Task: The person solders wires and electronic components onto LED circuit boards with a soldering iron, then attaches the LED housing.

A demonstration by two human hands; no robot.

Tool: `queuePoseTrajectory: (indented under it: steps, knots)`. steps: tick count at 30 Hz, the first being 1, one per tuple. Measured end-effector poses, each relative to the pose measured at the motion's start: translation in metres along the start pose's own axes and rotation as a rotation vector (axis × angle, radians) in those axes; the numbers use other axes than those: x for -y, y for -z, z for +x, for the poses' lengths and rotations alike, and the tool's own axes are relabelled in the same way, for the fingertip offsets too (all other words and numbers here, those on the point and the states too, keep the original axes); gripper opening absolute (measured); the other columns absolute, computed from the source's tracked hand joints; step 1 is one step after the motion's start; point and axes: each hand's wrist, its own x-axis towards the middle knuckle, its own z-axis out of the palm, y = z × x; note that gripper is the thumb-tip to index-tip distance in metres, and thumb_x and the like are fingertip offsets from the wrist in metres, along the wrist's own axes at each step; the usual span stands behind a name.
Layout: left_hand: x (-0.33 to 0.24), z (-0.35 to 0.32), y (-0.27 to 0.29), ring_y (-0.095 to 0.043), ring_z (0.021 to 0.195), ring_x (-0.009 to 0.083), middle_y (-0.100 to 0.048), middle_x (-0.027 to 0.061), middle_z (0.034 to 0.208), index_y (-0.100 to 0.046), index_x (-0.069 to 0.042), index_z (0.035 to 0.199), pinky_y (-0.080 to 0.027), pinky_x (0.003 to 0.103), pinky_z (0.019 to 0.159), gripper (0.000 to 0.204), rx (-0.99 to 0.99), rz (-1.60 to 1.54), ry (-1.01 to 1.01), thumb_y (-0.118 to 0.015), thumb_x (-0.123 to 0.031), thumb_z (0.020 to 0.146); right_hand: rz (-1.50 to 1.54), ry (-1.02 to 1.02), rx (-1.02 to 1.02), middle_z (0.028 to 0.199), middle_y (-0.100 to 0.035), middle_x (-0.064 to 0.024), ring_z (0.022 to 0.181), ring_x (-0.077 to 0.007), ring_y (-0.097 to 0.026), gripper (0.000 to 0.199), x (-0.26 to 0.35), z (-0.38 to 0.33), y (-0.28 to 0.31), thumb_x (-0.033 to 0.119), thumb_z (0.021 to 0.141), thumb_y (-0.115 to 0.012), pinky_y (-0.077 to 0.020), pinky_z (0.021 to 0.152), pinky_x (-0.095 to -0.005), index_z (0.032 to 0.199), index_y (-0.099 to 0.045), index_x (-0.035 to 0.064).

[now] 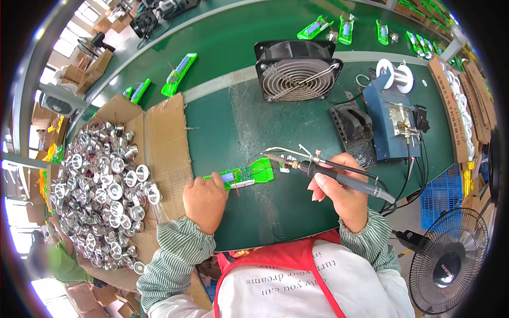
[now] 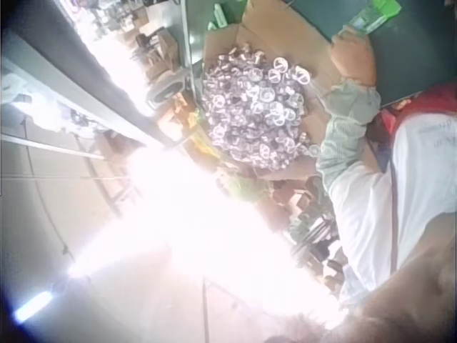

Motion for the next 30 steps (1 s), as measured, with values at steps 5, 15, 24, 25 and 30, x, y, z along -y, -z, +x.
queuePoseTrajectory:
  steps: [5,15,24,25,30]
  knots:
    - [0.002,-0.009,0.021,-0.055,0.066,0.0196,-0.053,0.0046,0.069,-0.058,-0.004,0.100,-0.044,0.035,0.056,0.041,0.036,-0.258,-0.027,-0.068,-0.024,0.067,-0.008,-0.027,0.028,0.075,-0.061,-0.0156,0.057,-0.0135,-0.059,0.016,0.001,-0.003,-0.003,-0.001,0.080,-0.056,-0.0490,0.051,-0.0242,0.094,-0.048,-0.0055]
    - [0.007,0.004,-0.003,-0.055,0.070,0.0241,-0.061,0.0075,0.078,-0.062,-0.005,0.087,-0.046,0.033,0.061,0.017,-0.056,-1.062,-0.020,-0.064,-0.006,0.070,-0.043,-0.087,0.080,0.074,-0.061,-0.0153,0.058,-0.0143,-0.059,0.018,-0.001,-0.001,-0.009,-0.003,0.079,-0.057,-0.0491,0.052,-0.0251,0.095,-0.049,-0.0054]
    - [-0.008,0.010,0.001,-0.054,0.071,0.0254,-0.057,0.0108,0.076,-0.059,0.000,0.082,-0.044,0.034,0.063,0.011,-0.030,-0.995,0.139,-0.063,-0.002,0.072,-0.027,-0.132,0.110,0.073,-0.061,-0.0128,0.059,-0.0122,-0.059,0.016,-0.009,0.000,-0.007,-0.002,0.079,-0.059,-0.0487,0.051,-0.0238,0.093,-0.051,-0.0049]
    - [-0.009,0.010,0.002,-0.054,0.071,0.0254,-0.057,0.0108,0.076,-0.059,0.000,0.082,-0.044,0.034,0.063,0.011,-0.027,-0.997,0.139,-0.063,-0.002,0.072,-0.035,-0.149,0.128,0.074,-0.061,-0.0125,0.059,-0.0117,-0.059,0.016,-0.011,0.000,-0.007,-0.002,0.079,-0.059,-0.0485,0.051,-0.0234,0.093,-0.051,-0.0048]
    - [-0.010,0.009,0.004,-0.051,0.079,0.0298,-0.054,0.0117,0.088,-0.056,-0.001,0.080,-0.042,0.037,0.069,0.012,-0.105,-0.879,0.071,-0.062,0.000,0.070,-0.050,-0.203,0.145,0.074,-0.061,-0.0111,0.061,-0.0104,-0.059,0.015,-0.017,0.001,-0.012,0.000,0.079,-0.060,-0.0489,0.050,-0.0227,0.091,-0.051,-0.0046]
